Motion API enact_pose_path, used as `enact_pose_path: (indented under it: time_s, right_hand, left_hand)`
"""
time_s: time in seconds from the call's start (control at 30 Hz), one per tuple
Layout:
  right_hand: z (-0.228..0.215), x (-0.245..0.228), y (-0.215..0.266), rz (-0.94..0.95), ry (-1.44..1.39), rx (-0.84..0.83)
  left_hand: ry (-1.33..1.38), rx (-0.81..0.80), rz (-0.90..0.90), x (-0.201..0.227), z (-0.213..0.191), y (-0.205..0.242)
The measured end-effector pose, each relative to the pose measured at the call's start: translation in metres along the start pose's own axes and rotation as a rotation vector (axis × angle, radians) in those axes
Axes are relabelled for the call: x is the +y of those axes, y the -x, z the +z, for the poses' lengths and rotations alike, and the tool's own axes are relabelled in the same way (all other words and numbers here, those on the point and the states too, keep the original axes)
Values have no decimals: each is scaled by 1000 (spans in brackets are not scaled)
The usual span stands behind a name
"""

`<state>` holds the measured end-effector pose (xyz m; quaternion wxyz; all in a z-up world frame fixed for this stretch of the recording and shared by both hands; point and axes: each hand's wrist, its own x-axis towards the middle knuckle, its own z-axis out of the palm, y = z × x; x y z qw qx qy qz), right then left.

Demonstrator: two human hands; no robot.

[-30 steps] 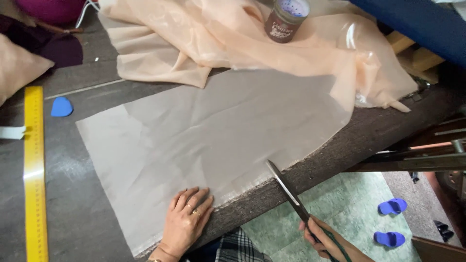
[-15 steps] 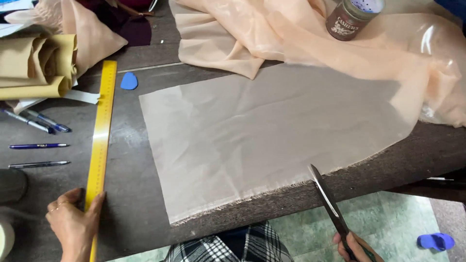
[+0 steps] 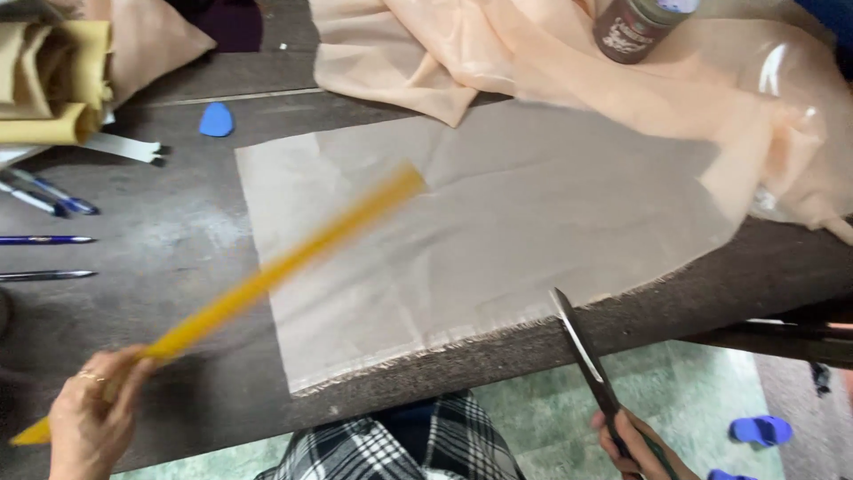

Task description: The person measures a piece of light-colored fabric on a table using a yellow ruler and a blue chalk marker. They then use scissors to cut the fabric along the marked lines.

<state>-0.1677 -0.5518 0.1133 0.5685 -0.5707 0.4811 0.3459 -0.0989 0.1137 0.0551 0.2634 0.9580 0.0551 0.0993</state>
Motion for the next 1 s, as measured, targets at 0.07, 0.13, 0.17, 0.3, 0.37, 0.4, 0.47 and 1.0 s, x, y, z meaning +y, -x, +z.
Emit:
enact_pose_path:
  time_s: [0.07,0.13,0.17,0.3,0.37,0.4,0.47,1.0]
  right_hand:
    - [0,-1,2,-7,-23,-43]
    - [-10,3,-6,12,-14,-92]
    - [-14,5,-11,29,-5,-152]
    - [1,-6,9,-35,65,-127]
    - [7,-10,14,-55,111,-91]
    - [1,-3,7,-52,108,-87]
    - [-10,8,-9,-65,73,-126]
    - [2,3,0,-140,100,40]
  left_hand:
    - [-99,-256,-31,13,9,-11]
    - [-118,-340,-37,27,26,-13]
    - [-146,-417,-43,33,34,-15]
    - [-13,-499,-98,79,45,-25]
    - [58,-543,-159,98,48,-29]
    - [60,-548,-157,107,46,-33]
    - [118,-607,-269,125,43,-40]
    - [158,-702,-12,135,35,-51]
